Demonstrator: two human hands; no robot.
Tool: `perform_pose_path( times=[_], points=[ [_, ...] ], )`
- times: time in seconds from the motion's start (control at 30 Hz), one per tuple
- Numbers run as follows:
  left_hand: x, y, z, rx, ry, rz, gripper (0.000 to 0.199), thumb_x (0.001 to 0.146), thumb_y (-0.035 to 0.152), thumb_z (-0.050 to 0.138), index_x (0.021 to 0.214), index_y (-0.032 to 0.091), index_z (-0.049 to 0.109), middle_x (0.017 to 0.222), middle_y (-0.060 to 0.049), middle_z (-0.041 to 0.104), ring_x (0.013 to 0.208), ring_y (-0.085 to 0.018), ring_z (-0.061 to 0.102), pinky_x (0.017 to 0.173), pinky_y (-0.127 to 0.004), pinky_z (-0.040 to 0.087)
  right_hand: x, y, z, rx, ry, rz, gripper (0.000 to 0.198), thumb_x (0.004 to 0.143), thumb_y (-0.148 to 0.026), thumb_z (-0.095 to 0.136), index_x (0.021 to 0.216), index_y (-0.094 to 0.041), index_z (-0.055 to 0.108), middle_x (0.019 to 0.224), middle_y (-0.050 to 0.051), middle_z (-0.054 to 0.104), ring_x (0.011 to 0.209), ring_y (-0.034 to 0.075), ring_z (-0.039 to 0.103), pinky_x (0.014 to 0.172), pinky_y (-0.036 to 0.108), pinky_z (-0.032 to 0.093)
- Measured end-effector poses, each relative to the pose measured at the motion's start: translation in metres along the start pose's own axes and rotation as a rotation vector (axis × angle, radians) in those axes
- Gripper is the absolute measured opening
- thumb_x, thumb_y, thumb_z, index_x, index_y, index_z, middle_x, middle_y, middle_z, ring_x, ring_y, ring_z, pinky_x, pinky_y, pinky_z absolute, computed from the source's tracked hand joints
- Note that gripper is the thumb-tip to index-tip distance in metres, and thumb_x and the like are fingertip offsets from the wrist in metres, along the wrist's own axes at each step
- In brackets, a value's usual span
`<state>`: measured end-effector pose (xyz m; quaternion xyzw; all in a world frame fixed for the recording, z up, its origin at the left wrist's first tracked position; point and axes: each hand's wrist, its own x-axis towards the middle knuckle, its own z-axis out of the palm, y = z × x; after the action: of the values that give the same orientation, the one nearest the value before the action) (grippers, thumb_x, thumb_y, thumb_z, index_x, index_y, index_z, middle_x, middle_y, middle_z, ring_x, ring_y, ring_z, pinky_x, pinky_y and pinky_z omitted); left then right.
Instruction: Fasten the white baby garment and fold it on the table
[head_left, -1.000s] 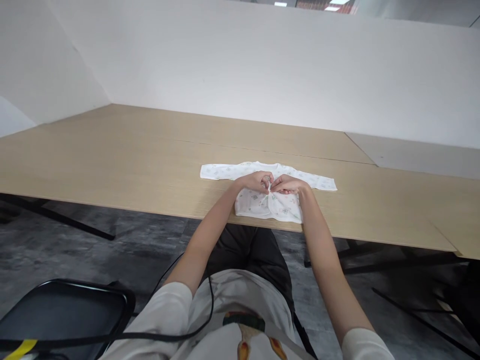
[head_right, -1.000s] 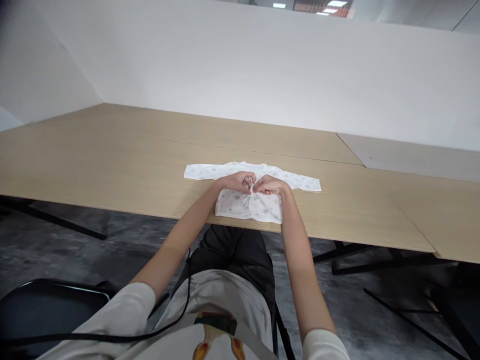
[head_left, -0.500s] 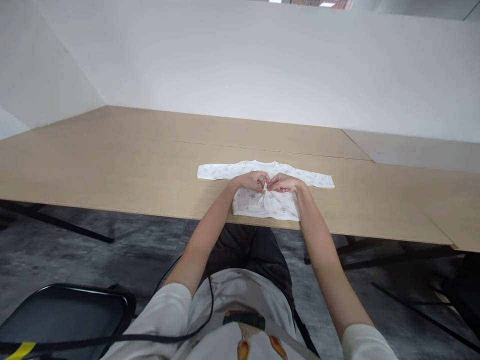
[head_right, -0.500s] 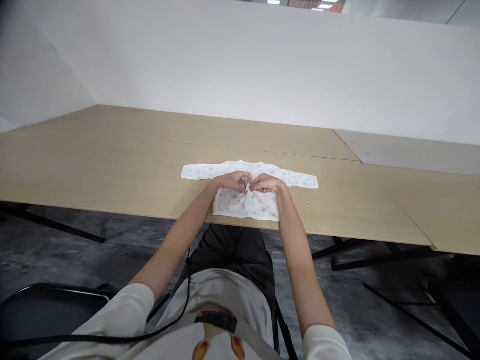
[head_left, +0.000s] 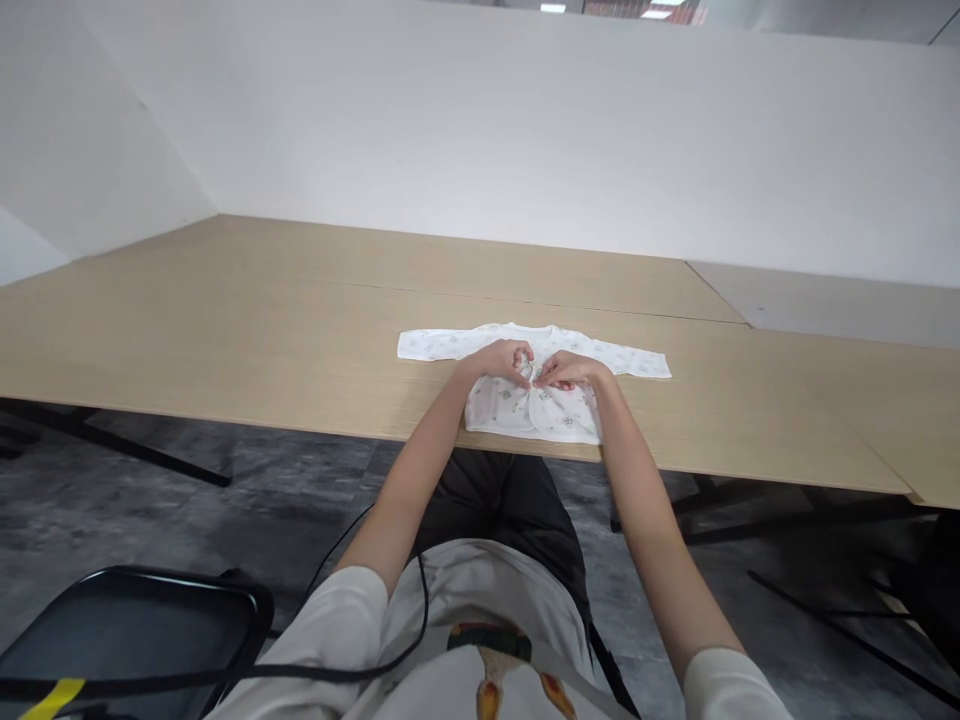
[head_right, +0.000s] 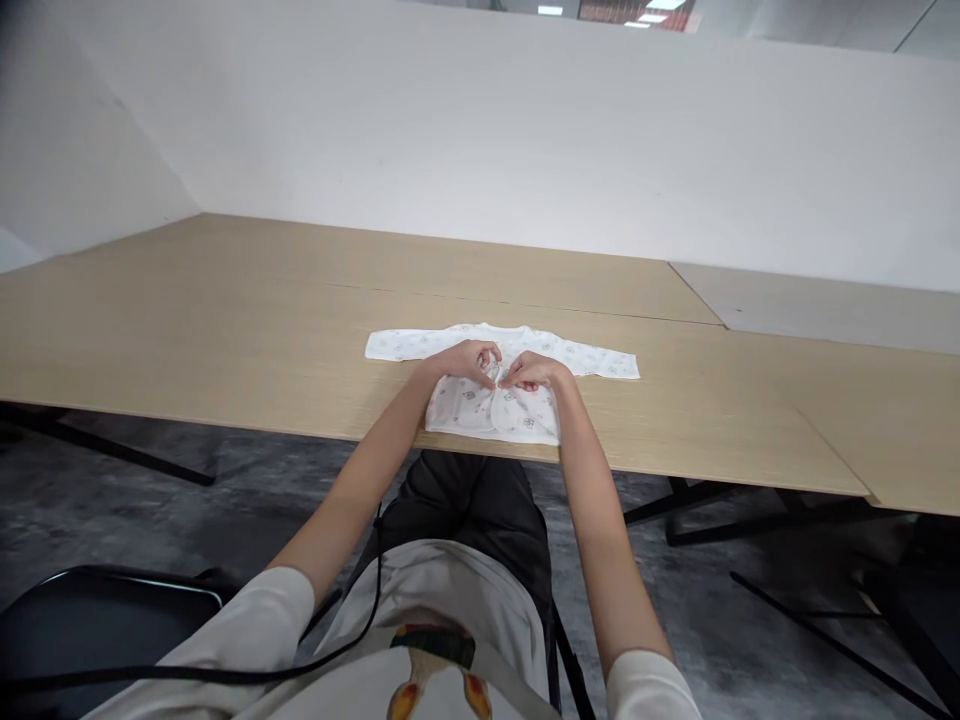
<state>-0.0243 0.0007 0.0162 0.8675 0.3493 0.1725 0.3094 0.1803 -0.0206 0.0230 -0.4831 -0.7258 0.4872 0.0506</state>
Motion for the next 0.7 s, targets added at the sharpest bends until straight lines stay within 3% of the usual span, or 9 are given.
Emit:
perform_pose_path(
  times=[0.1,0.2,0.33,0.4,0.5,0.7],
  points=[
    [0.001,0.002,0.001,-0.065,0.089,0.004,0.057,0.058,0.051,0.075,0.1,0.017,0.061,0.08,0.0,0.059,0.072,-0.014,0.054,0.066,-0.025,0.041,-0.002,0.0,-0.004,0.042,0.04,0.008,0.035,0.062,-0.041,0.077,0.053,-0.015,0.055,0.04,-0.004,0.045,0.035,0.005,0.036,0.037,0.021,0.028],
    [0.005,0.004,0.007,-0.105,0.195,0.059,0.04,0.074,0.051,0.061,0.092,0.016,0.064,0.083,-0.003,0.062,0.077,-0.014,0.056,0.071,-0.025,0.041,-0.001,0.005,-0.011,0.156,0.224,-0.007,0.037,0.065,-0.045,0.075,0.055,-0.016,0.054,0.043,-0.002,0.049,0.037,0.006,0.04,0.037,0.021,0.031],
    [0.01,0.002,0.016,-0.085,0.151,0.107,0.029,0.078,0.043,0.059,0.083,0.016,0.067,0.084,-0.004,0.067,0.078,-0.014,0.058,0.074,-0.026,0.043,-0.002,0.019,-0.017,0.18,0.435,0.101,0.039,0.066,-0.046,0.076,0.056,-0.016,0.052,0.044,0.0,0.052,0.038,0.007,0.044,0.039,0.021,0.035],
    [0.01,0.0,0.017,-0.072,0.118,0.104,0.027,0.075,0.041,0.062,0.082,0.016,0.068,0.085,-0.005,0.067,0.08,-0.015,0.058,0.076,-0.026,0.043,-0.007,0.025,-0.017,0.139,0.446,0.169,0.038,0.065,-0.045,0.077,0.06,-0.016,0.053,0.046,0.0,0.054,0.04,0.009,0.047,0.04,0.021,0.037],
    [0.006,-0.004,0.018,-0.044,0.11,0.079,0.032,0.074,0.046,0.063,0.083,0.016,0.069,0.088,-0.005,0.067,0.082,-0.016,0.058,0.078,-0.028,0.044,-0.017,0.026,-0.011,0.066,0.449,0.138,0.034,0.066,-0.045,0.075,0.071,-0.016,0.058,0.051,0.0,0.055,0.045,0.01,0.051,0.045,0.022,0.039],
    [-0.008,-0.006,0.02,0.216,0.174,0.015,0.042,0.075,0.056,0.06,0.096,0.021,0.065,0.108,-0.006,0.06,0.109,-0.022,0.051,0.1,-0.038,0.033,-0.031,0.015,0.006,-0.371,0.563,0.077,0.03,0.072,-0.04,0.069,0.091,-0.018,0.06,0.073,0.003,0.063,0.064,0.015,0.055,0.056,0.023,0.035]
  ],
)
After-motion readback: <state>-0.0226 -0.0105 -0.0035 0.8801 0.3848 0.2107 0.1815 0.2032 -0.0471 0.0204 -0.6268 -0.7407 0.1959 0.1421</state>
